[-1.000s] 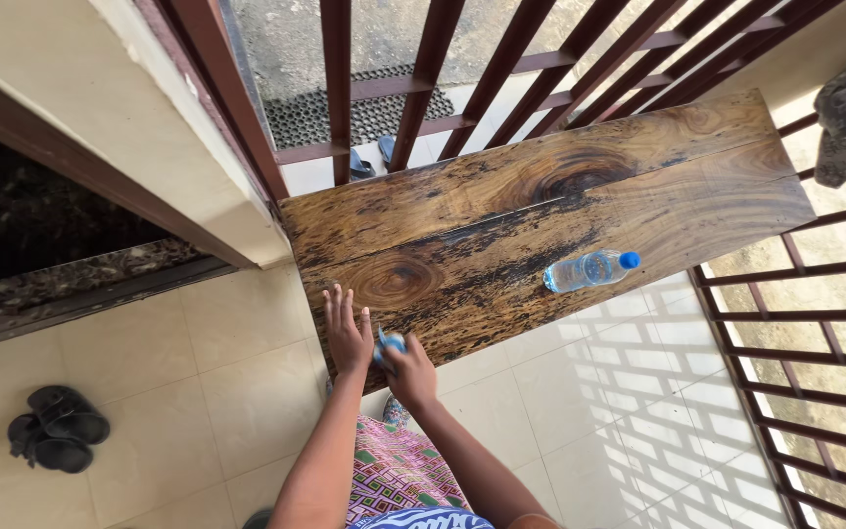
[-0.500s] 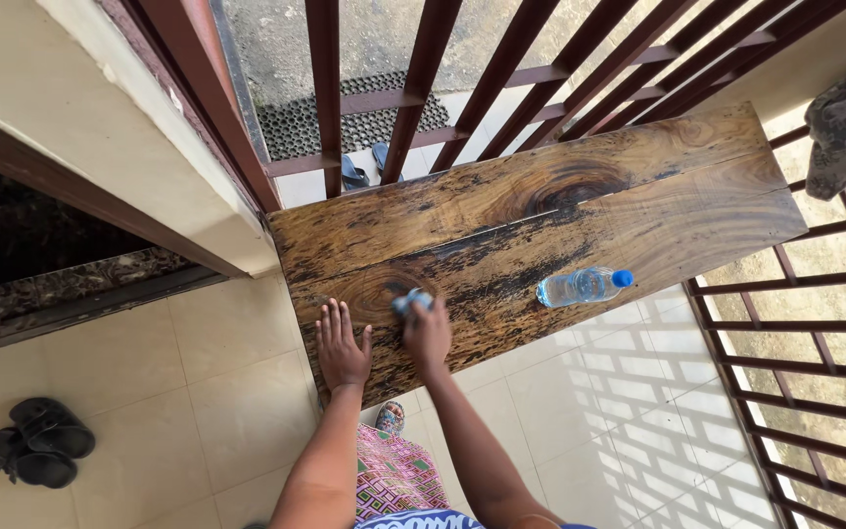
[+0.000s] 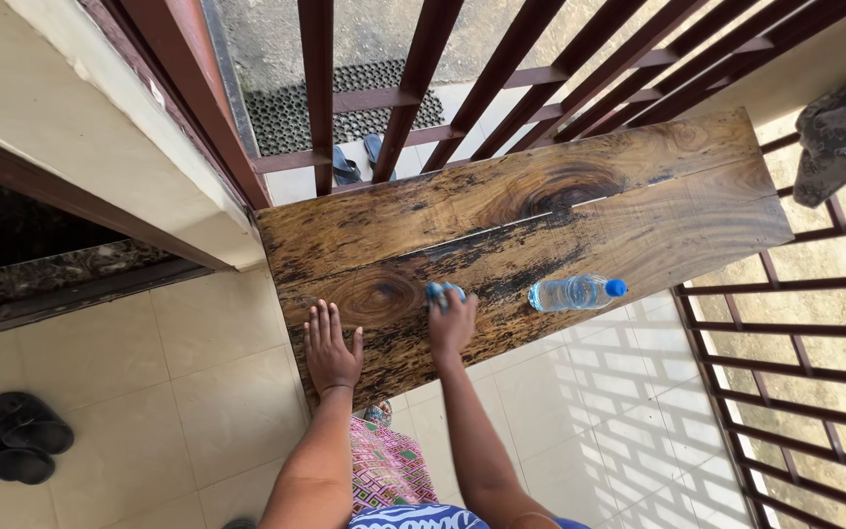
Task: The person wipes a wooden table surface with a blue cloth, repeatedly pouring water from a plastic bottle onto the cloth to keep it damp. The person moves the cloth back and forth across the table, occasionally shifting the water bottle to access different areas.
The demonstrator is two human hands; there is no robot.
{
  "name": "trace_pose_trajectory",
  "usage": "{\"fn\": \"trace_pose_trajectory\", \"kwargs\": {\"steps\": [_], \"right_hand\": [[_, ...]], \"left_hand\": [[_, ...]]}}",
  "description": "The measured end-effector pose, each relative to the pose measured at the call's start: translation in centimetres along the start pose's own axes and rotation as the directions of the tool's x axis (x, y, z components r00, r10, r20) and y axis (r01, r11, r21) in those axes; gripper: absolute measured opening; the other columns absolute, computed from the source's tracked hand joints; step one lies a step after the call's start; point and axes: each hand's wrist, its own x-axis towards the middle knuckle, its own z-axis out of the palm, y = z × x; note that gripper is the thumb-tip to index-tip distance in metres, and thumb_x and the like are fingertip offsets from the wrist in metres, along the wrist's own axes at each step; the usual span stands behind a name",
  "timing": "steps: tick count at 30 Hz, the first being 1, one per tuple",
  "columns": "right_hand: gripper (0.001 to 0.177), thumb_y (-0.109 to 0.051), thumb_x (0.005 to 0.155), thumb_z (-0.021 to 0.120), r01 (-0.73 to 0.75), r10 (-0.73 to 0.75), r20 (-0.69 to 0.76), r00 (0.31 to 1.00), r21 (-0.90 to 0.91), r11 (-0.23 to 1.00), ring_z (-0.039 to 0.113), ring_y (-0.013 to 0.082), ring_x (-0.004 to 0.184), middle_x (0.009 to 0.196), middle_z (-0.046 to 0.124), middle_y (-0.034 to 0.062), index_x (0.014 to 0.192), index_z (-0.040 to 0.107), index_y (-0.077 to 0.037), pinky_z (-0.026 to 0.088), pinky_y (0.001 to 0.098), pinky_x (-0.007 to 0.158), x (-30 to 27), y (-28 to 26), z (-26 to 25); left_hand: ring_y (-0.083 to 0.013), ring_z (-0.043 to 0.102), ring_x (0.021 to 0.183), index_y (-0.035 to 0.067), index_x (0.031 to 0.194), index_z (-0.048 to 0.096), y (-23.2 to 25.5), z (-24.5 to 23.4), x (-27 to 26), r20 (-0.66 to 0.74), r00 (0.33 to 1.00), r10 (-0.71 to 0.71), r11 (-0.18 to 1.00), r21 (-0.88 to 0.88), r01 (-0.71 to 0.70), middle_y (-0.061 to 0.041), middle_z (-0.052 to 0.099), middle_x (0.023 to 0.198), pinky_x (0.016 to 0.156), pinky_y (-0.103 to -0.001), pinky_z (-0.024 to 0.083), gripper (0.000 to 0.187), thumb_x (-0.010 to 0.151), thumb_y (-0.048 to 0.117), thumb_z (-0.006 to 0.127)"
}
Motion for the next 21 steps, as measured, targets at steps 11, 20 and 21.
{"fn": "trace_pose_trajectory", "kwargs": {"steps": [11, 20, 21], "right_hand": [[0.030, -0.018, 0.078, 0.073, 0.354, -0.361, 0.238, 0.902, 0.074, 0.932, 0.065, 0.0396, 0.101, 0.111, 0.059, 0.0169, 0.108, 0.077, -0.020, 0.057, 0.0489, 0.082, -7.3, 2.2, -2.2], [0.032, -0.028, 0.084, 0.080, 0.033, -0.033, 0.026, 0.999, 0.014, 0.999, 0.064, 0.0352, 0.088, 0.108, 0.053, 0.0164, 0.114, 0.072, -0.018, 0.055, 0.0488, 0.069, 3.3, -4.6, 0.9], [0.030, -0.023, 0.082, 0.079, 0.131, -0.131, 0.043, 0.990, 0.009, 0.991, 0.065, 0.0345, 0.090, 0.109, 0.055, 0.0156, 0.111, 0.072, -0.018, 0.056, 0.0476, 0.070, 2.9, -5.1, 1.5]], "left_hand": [[-0.0277, 0.026, 0.155, 0.008, 0.159, 0.034, 0.0, 0.1, 0.1, 0.035, 0.999, -0.025, 0.999, 0.030, 0.024, -0.011, 0.031, 0.167, 0.128, -0.044, 0.018, 0.077, 0.099, 0.056, 0.045], [-0.0267, 0.026, 0.155, 0.009, 0.159, 0.033, 0.0, 0.4, 0.1, 0.022, 0.999, -0.028, 0.999, 0.038, 0.027, -0.010, 0.031, 0.167, 0.128, -0.045, 0.018, 0.076, 0.100, 0.055, 0.045], [-0.0264, 0.026, 0.155, 0.010, 0.159, 0.033, 0.0, 0.5, 0.1, 0.021, 0.999, -0.029, 0.999, 0.035, 0.029, -0.010, 0.031, 0.167, 0.128, -0.045, 0.018, 0.075, 0.100, 0.054, 0.045]]}}
